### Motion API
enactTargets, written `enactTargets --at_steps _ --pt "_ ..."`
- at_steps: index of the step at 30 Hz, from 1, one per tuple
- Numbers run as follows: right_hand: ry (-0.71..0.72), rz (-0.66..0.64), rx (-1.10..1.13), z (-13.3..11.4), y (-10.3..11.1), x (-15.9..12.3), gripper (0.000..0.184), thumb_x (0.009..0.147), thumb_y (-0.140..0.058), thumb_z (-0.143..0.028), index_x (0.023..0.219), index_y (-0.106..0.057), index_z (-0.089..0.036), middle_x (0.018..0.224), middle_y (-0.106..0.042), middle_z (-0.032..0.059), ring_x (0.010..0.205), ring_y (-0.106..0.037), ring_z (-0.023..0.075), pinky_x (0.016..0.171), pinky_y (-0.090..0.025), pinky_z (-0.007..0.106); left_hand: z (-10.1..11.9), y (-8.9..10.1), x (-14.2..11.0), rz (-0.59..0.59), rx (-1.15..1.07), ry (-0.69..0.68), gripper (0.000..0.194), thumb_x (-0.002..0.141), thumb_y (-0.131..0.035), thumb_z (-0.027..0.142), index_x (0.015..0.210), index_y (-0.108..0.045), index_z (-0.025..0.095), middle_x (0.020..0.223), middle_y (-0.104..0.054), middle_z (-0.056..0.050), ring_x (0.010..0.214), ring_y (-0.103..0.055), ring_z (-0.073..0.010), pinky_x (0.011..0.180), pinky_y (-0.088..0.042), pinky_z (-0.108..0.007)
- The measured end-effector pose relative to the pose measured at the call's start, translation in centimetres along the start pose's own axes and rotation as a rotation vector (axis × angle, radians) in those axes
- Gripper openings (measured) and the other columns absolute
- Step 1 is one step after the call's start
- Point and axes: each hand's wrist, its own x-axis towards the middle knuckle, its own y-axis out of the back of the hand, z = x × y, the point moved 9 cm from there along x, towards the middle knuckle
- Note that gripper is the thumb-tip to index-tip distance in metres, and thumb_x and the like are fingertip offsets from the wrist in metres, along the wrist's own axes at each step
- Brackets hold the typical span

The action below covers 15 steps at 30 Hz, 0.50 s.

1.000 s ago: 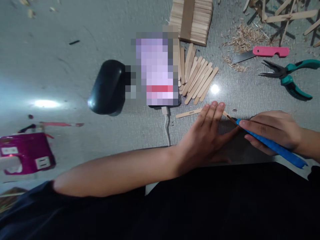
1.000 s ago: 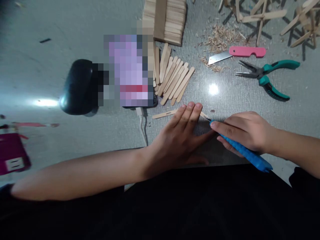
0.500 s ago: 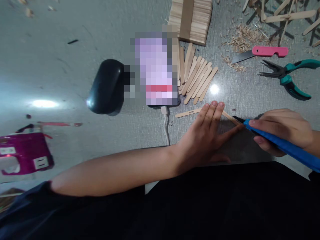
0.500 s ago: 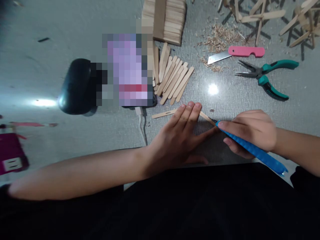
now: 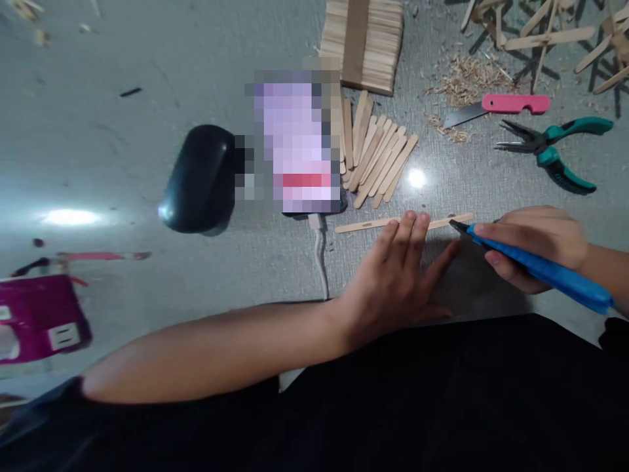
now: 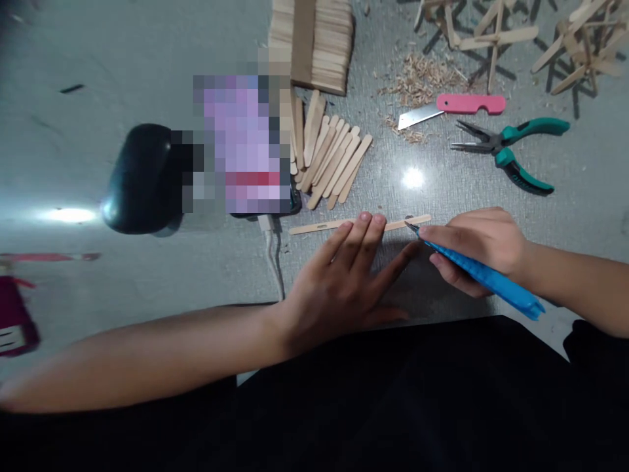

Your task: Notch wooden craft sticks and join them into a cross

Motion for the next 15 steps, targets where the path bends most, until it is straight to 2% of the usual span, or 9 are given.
enactTargets --at_steps 3,5,7,10,12,13,15 --pt "-0.016 -0.002 0.007 0.4 0.0 0.2 0.035 0.11 -0.063 -0.022 0.145 -0.061 -0.025 0.08 -0.077 -0.0043 0.062 -0.074 0.0175 0.062 -0.06 0.032 0.9 1.3 -0.2 0.129 0.12 -0.053 0.11 0.102 -0.065 0.089 0.171 -0.056 0.003 0.16 -0.069 -0.038 0.147 -0.074 -0.0488 0.122 -0.06 -0.056" --pt "-0.017 -0.004 0.015 0.5 0.1 0.2 0.036 0.109 -0.064 -0.021 0.145 -0.061 -0.026 0.081 -0.078 -0.0039 0.063 -0.075 0.0181 0.062 -0.06 0.032 1.4 2.3 -0.3 0.222 0.153 -0.113 0.095 0.108 -0.063 0.082 0.154 -0.07 0.0 0.146 -0.078 -0.036 0.134 -0.082 -0.0441 0.112 -0.067 -0.051" --pt "-0.009 0.001 0.028 0.4 0.1 0.2 0.038 0.108 -0.065 -0.022 0.145 -0.061 -0.027 0.082 -0.079 -0.0035 0.064 -0.077 0.0188 0.063 -0.062 0.033 1.7 3.3 -0.2 0.31 0.126 -0.181 0.075 0.112 -0.066 0.07 0.137 -0.079 0.0 0.133 -0.085 -0.032 0.122 -0.087 -0.0392 0.102 -0.071 -0.046" --pt "-0.016 0.004 0.037 0.6 0.2 0.1 0.037 0.108 -0.065 -0.023 0.145 -0.062 -0.028 0.082 -0.08 -0.0029 0.066 -0.078 0.0204 0.063 -0.063 0.035 0.9 4.2 -0.1 0.409 -0.008 -0.266 0.047 0.115 -0.071 0.053 0.121 -0.083 0.008 0.117 -0.091 -0.019 0.109 -0.09 -0.0293 0.094 -0.074 -0.04" --pt "-0.036 -0.019 0.045 0.9 0.0 0.0 0.037 0.108 -0.065 -0.024 0.144 -0.062 -0.03 0.082 -0.08 -0.003 0.065 -0.079 0.021 0.062 -0.062 0.036 -0.7 4.1 0.3 0.433 -0.126 -0.252 0.032 0.114 -0.074 0.045 0.123 -0.082 0.015 0.108 -0.092 -0.009 0.101 -0.089 -0.0221 0.094 -0.073 -0.037" --pt "-0.043 -0.03 0.053 1.0 0.0 -0.1 0.037 0.108 -0.064 -0.024 0.145 -0.063 -0.03 0.083 -0.081 -0.0029 0.065 -0.079 0.021 0.061 -0.062 0.036 -1.8 3.9 0.7 0.429 -0.167 -0.206 0.03 0.113 -0.075 0.042 0.13 -0.08 0.017 0.106 -0.091 -0.006 0.097 -0.088 -0.0206 0.095 -0.072 -0.037" --pt "-0.049 -0.047 0.076 1.2 -0.1 -0.2 0.037 0.108 -0.065 -0.025 0.145 -0.063 -0.032 0.086 -0.082 -0.0025 0.065 -0.079 0.0206 0.061 -0.061 0.036 -4.2 3.4 1.3 0.435 -0.231 -0.082 0.048 0.111 -0.075 0.052 0.146 -0.074 0.02 0.113 -0.089 -0.009 0.107 -0.086 -0.0269 0.099 -0.069 -0.045"
